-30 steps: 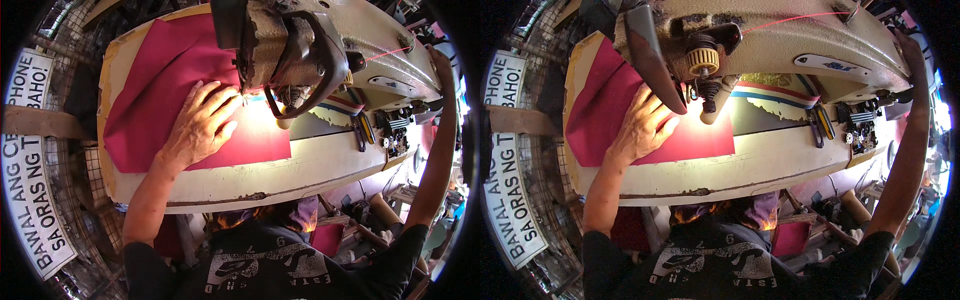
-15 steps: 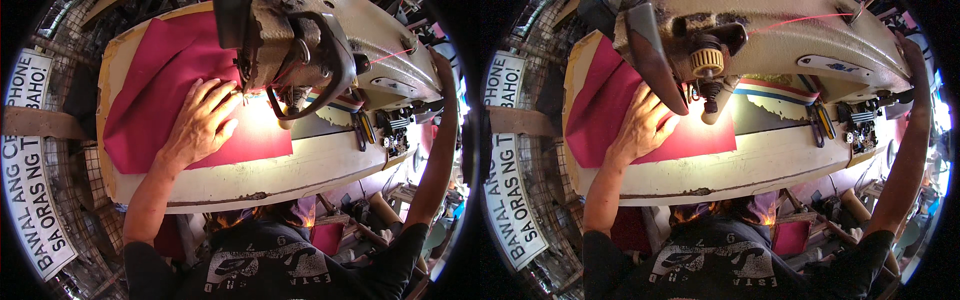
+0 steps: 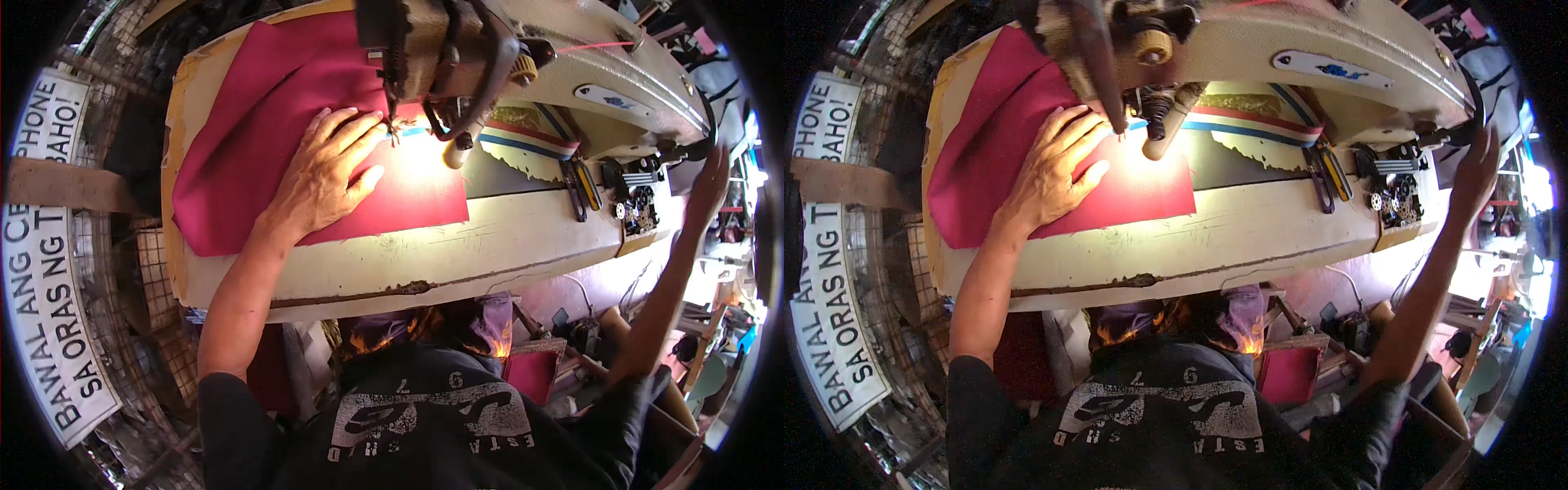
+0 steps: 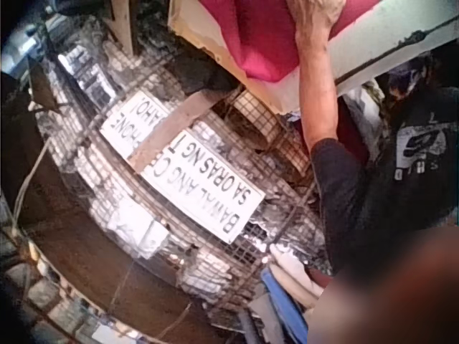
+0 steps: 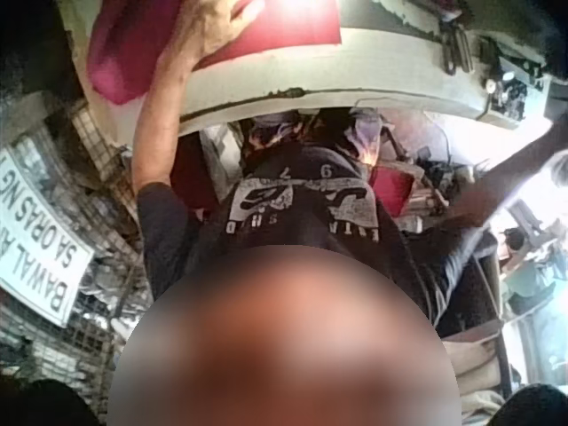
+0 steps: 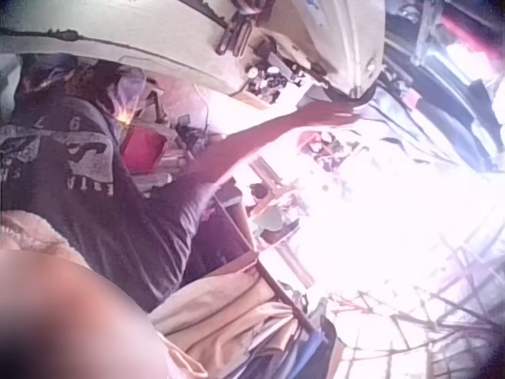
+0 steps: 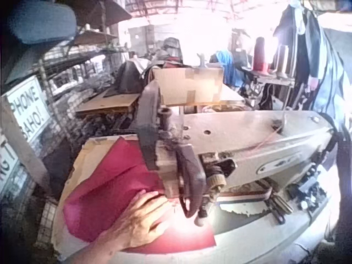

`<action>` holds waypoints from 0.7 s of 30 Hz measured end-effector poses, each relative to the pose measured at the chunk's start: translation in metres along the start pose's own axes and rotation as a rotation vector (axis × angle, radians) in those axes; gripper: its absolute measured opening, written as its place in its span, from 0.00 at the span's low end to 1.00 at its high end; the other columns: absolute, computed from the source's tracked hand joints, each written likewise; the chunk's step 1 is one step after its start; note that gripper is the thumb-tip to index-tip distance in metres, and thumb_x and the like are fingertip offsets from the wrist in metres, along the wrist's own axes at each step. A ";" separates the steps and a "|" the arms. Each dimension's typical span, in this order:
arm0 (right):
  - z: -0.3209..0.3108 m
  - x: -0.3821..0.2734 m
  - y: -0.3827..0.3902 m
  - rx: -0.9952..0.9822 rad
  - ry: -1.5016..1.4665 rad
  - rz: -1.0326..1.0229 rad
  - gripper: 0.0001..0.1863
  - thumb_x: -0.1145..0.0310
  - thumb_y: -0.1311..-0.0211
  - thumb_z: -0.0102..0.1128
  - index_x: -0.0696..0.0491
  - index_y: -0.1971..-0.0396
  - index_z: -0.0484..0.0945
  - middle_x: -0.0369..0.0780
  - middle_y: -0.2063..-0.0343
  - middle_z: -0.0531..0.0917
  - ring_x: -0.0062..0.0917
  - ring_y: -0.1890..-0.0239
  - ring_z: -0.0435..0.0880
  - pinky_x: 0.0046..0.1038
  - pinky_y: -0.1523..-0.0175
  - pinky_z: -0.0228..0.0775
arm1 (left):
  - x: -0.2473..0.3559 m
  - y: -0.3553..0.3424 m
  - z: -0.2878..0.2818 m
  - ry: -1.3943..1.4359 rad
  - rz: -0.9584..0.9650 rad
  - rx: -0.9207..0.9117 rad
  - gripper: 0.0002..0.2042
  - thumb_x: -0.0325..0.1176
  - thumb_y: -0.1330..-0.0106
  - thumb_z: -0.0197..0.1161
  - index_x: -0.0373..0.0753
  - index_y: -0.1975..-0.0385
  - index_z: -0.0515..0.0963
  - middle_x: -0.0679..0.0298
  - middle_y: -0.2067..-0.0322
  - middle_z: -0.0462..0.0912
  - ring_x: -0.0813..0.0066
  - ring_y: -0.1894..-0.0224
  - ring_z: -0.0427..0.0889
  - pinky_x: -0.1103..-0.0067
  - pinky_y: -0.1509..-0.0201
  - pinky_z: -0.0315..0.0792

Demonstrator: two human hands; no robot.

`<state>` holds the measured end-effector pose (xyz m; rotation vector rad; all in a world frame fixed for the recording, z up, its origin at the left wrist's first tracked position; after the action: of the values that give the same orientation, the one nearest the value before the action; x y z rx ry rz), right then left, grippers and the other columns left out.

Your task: The recorder is sewing a handle onto a pink fabric bag using an industrial sewing machine.

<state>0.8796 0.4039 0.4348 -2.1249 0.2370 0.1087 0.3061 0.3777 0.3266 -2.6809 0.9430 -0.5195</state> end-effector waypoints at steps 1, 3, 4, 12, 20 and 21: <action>-0.004 -0.028 0.042 -0.053 0.044 -0.002 0.24 0.59 0.23 0.45 0.55 0.35 0.70 0.50 0.36 0.74 0.44 0.36 0.74 0.39 0.33 0.66 | -0.001 0.001 -0.001 -0.009 0.006 0.017 0.24 0.34 0.38 0.66 0.34 0.42 0.75 0.54 0.40 0.75 0.53 0.33 0.67 0.61 0.26 0.59; 0.001 -0.072 0.124 -0.299 0.022 -0.037 0.27 0.57 0.23 0.45 0.55 0.31 0.67 0.51 0.33 0.70 0.44 0.30 0.67 0.42 0.30 0.61 | -0.001 0.002 0.002 -0.005 0.027 0.031 0.23 0.34 0.37 0.66 0.34 0.42 0.76 0.54 0.40 0.75 0.53 0.34 0.67 0.61 0.26 0.60; 0.003 -0.086 0.151 -0.335 -0.034 -0.061 0.28 0.56 0.23 0.45 0.56 0.31 0.65 0.50 0.32 0.68 0.43 0.28 0.63 0.43 0.27 0.56 | -0.001 0.002 0.002 -0.008 0.018 0.032 0.23 0.35 0.36 0.65 0.35 0.42 0.77 0.54 0.39 0.75 0.53 0.34 0.68 0.61 0.26 0.60; 0.007 -0.102 0.179 -0.471 -0.076 0.024 0.32 0.50 0.22 0.39 0.58 0.29 0.61 0.49 0.29 0.64 0.40 0.24 0.56 0.43 0.22 0.40 | 0.009 0.006 -0.004 0.000 0.038 0.061 0.22 0.36 0.37 0.66 0.37 0.44 0.77 0.58 0.40 0.76 0.58 0.35 0.69 0.59 0.27 0.60; 0.004 -0.109 0.181 -0.427 -0.122 0.012 0.32 0.51 0.22 0.42 0.57 0.29 0.61 0.50 0.29 0.63 0.42 0.25 0.56 0.43 0.22 0.41 | 0.007 0.006 -0.003 -0.002 0.015 0.023 0.23 0.34 0.37 0.65 0.37 0.41 0.76 0.58 0.37 0.74 0.56 0.33 0.67 0.60 0.25 0.59; 0.003 -0.110 0.180 -0.386 -0.124 0.003 0.32 0.52 0.23 0.45 0.56 0.28 0.60 0.51 0.28 0.62 0.43 0.25 0.56 0.44 0.22 0.41 | 0.008 0.006 -0.003 -0.009 0.026 0.028 0.23 0.34 0.37 0.65 0.37 0.41 0.76 0.58 0.37 0.74 0.56 0.33 0.67 0.60 0.25 0.59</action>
<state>0.7341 0.3263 0.3032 -2.4898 0.1545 0.3089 0.3075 0.3682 0.3289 -2.6398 0.9601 -0.5113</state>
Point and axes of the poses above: each hand's wrist, its own y-axis away from the middle knuckle, its own z-axis out of the palm, x = y × z, the point moved 4 cm from there along -y, towards the middle knuckle
